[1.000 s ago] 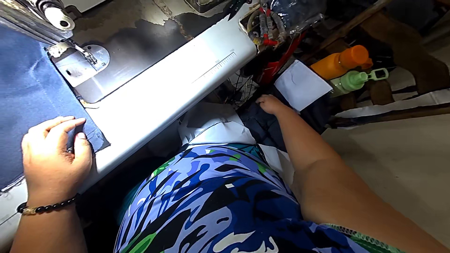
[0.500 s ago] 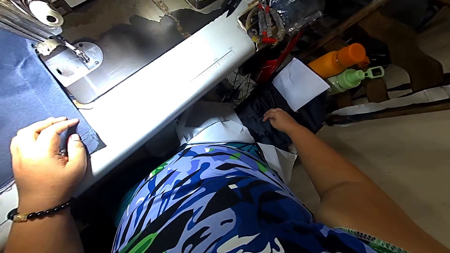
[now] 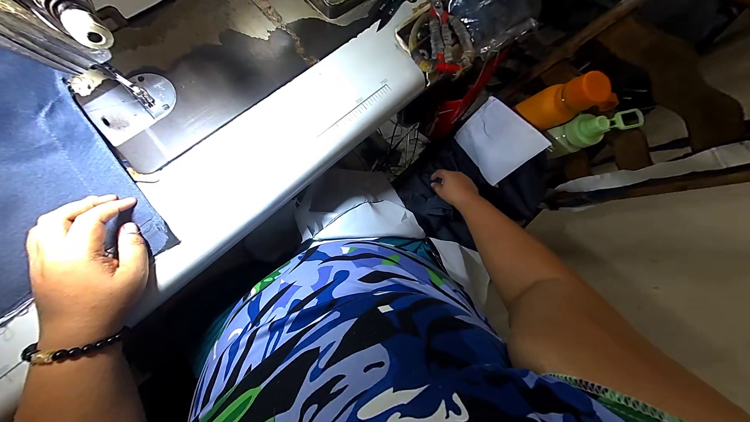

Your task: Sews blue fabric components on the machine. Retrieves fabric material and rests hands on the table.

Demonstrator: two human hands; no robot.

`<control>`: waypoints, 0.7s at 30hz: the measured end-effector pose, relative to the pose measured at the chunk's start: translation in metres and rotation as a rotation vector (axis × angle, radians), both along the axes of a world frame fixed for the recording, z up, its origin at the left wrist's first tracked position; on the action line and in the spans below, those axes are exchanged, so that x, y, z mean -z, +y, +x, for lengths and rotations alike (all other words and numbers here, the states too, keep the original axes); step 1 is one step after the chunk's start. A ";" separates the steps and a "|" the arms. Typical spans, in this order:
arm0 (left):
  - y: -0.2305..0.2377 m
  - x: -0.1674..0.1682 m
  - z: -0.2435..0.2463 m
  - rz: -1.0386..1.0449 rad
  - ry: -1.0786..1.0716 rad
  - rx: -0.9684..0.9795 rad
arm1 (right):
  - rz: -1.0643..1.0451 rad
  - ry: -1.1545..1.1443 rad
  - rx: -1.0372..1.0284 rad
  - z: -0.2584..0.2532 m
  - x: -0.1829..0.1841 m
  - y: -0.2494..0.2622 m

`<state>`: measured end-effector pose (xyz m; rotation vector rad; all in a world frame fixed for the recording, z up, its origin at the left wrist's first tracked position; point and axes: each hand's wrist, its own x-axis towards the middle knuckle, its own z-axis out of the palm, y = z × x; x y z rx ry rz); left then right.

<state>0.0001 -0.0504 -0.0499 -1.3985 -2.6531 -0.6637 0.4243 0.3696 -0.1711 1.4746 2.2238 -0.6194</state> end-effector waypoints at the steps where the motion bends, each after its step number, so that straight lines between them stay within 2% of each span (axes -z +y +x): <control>1: 0.000 0.000 0.000 0.001 -0.004 -0.001 | -0.007 -0.012 0.004 -0.002 0.002 -0.001; 6: -0.001 0.001 -0.001 0.009 -0.005 0.013 | -0.043 0.159 0.191 0.010 0.020 0.006; 11: -0.001 0.001 -0.001 0.006 -0.002 0.015 | -0.167 0.323 0.457 0.032 0.013 0.011; 15: -0.001 -0.001 -0.001 0.004 0.003 0.018 | -0.223 0.395 0.516 0.040 0.013 0.012; 21: 0.000 -0.001 0.000 0.005 0.005 0.017 | -0.261 0.394 0.489 0.038 0.003 0.010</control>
